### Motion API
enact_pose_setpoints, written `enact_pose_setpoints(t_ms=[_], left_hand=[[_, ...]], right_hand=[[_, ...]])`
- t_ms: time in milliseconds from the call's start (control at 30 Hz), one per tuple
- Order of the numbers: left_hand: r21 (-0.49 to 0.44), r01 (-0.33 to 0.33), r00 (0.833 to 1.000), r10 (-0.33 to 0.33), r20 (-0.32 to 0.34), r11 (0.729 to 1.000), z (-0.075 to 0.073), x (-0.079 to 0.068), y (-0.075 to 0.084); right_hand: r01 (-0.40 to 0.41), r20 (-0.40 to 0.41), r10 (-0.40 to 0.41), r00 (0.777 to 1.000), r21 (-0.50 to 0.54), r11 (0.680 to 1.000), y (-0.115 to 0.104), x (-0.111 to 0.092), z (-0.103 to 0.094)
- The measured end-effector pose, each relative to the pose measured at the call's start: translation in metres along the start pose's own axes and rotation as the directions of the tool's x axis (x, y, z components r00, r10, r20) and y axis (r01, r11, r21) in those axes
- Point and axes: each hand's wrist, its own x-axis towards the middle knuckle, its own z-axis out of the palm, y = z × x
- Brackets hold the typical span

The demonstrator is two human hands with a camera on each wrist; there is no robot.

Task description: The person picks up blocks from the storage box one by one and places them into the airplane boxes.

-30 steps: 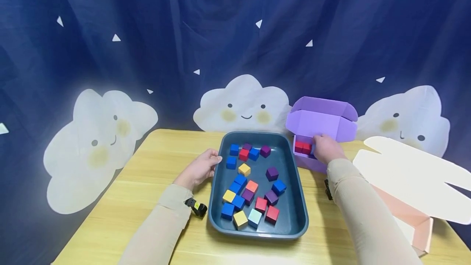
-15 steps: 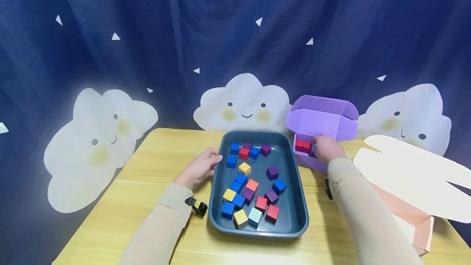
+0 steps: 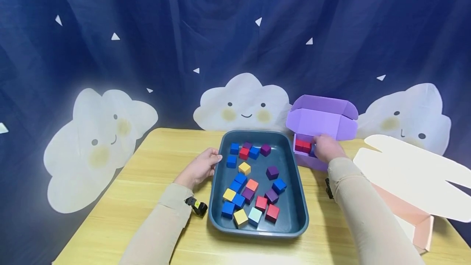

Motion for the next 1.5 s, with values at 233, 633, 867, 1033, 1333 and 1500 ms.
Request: enact_pose_setpoints(t_ms=[233,633,867,1033,1333,1500], left_hand=[[-0.009,-0.003,1.000,0.003,0.009,1.000,0.000,0.000,0.001],[-0.020,-0.010,1.000,0.010,0.002,1.000,-0.003,0.002,0.000],[-0.026,-0.017,1.000,0.017,0.016,1.000,-0.004,0.003,0.001],[-0.021,-0.013,1.000,0.014,0.013,1.000,-0.003,0.003,0.001],[-0.043,-0.004,1.000,0.004,0.009,0.999,0.000,0.002,0.001],[-0.044,-0.007,1.000,0.008,0.018,0.999,0.000,0.003,-0.001]], right_hand=[[0.015,0.037,-0.015,0.999,-0.005,1.000,-0.005,0.001,-0.007],[0.078,-0.028,-0.077,0.997,0.038,0.996,-0.040,0.003,-0.029],[0.134,-0.071,-0.131,0.989,0.032,0.990,-0.070,0.006,-0.041],[0.174,-0.099,-0.171,0.980,0.023,0.984,-0.094,0.006,-0.046],[0.242,-0.063,-0.242,0.968,0.001,0.970,-0.131,0.007,-0.043],[0.265,-0.018,-0.264,0.964,0.037,0.964,-0.149,0.005,-0.039]])
